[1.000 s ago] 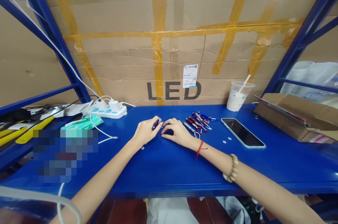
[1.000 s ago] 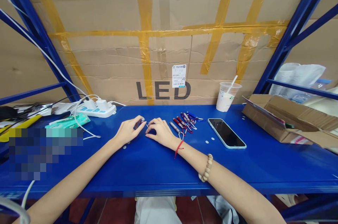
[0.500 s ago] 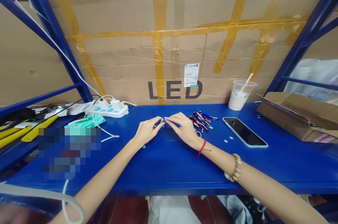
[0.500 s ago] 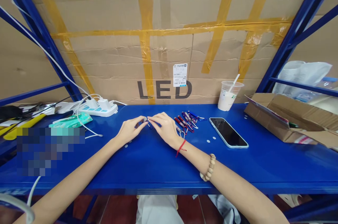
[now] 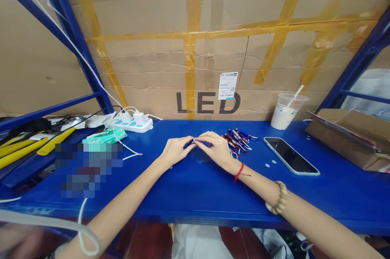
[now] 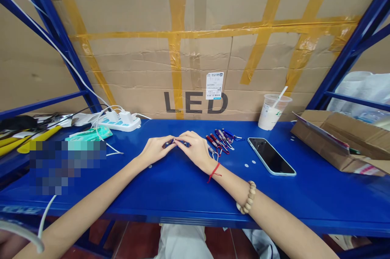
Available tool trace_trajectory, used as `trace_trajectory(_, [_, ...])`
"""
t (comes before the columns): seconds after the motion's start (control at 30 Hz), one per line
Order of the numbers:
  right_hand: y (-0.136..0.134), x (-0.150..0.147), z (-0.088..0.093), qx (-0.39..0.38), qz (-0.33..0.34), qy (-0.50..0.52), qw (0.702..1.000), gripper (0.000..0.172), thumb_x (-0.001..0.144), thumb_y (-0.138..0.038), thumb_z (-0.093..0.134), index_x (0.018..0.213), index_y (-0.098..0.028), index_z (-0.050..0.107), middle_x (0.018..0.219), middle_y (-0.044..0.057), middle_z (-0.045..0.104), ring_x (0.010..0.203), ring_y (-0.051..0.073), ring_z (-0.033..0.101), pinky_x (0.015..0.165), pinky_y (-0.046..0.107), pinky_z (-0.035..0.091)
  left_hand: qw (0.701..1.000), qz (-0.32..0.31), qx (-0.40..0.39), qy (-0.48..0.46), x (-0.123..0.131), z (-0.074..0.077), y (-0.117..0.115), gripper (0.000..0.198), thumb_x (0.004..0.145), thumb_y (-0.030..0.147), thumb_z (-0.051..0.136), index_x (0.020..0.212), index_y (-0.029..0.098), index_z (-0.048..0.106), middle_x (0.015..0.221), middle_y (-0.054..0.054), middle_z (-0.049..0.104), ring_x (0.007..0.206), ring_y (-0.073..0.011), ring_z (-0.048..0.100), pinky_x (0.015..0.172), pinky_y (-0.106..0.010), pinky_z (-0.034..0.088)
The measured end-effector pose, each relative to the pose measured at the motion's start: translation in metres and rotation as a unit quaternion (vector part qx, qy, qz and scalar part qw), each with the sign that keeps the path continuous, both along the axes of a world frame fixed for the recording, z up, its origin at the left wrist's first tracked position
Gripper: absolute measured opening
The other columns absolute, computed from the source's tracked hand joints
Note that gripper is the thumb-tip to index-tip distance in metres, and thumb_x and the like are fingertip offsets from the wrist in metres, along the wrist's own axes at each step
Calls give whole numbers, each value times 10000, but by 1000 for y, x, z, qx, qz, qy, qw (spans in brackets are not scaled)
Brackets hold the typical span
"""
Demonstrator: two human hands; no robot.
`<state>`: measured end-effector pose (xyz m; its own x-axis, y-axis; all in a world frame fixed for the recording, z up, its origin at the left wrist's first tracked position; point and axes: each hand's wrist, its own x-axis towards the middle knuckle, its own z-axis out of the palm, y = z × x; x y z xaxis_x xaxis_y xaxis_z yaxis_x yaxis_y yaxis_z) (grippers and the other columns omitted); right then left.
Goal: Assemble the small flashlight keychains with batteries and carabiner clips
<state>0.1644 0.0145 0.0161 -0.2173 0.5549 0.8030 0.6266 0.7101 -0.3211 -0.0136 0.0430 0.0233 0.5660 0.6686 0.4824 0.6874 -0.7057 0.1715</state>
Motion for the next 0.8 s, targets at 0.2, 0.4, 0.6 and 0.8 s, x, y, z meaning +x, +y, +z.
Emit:
trace_trajectory(0.2, [-2,0,2,-28,-11,-37,999,164,845,-299,570,840,-226,716,890,27,680,827,142,621,661,226,491,999,8,-3,34,0,2,-1,227,886,348,434,971,228,607,878,6,711,652,-129,636,590,-205,393])
trace_trajectory(0.4, [0,3,-2,-53,-5,-68,996,163,848,-301,557,855,-221,699,998,34,646,785,133,626,544,207,471,999,-7,-5,49,-1,0,-1,256,891,338,410,1022,231,603,899,-12,707,768,-154,654,641,-218,420])
trace_trajectory(0.6, [-2,0,-2,-70,-17,-57,996,167,864,-312,527,935,-218,646,978,28,633,734,113,619,528,190,469,998,18,-21,59,2,4,0,250,916,336,329,978,199,528,894,-56,660,828,-190,629,716,-272,433])
trace_trajectory(0.8, [-4,-2,2,-74,-43,-27,996,190,857,-274,521,1013,-214,611,928,21,637,642,92,607,492,181,452,988,120,-86,-37,-18,9,20,155,897,331,363,923,190,421,863,-57,622,809,-219,608,750,-344,419])
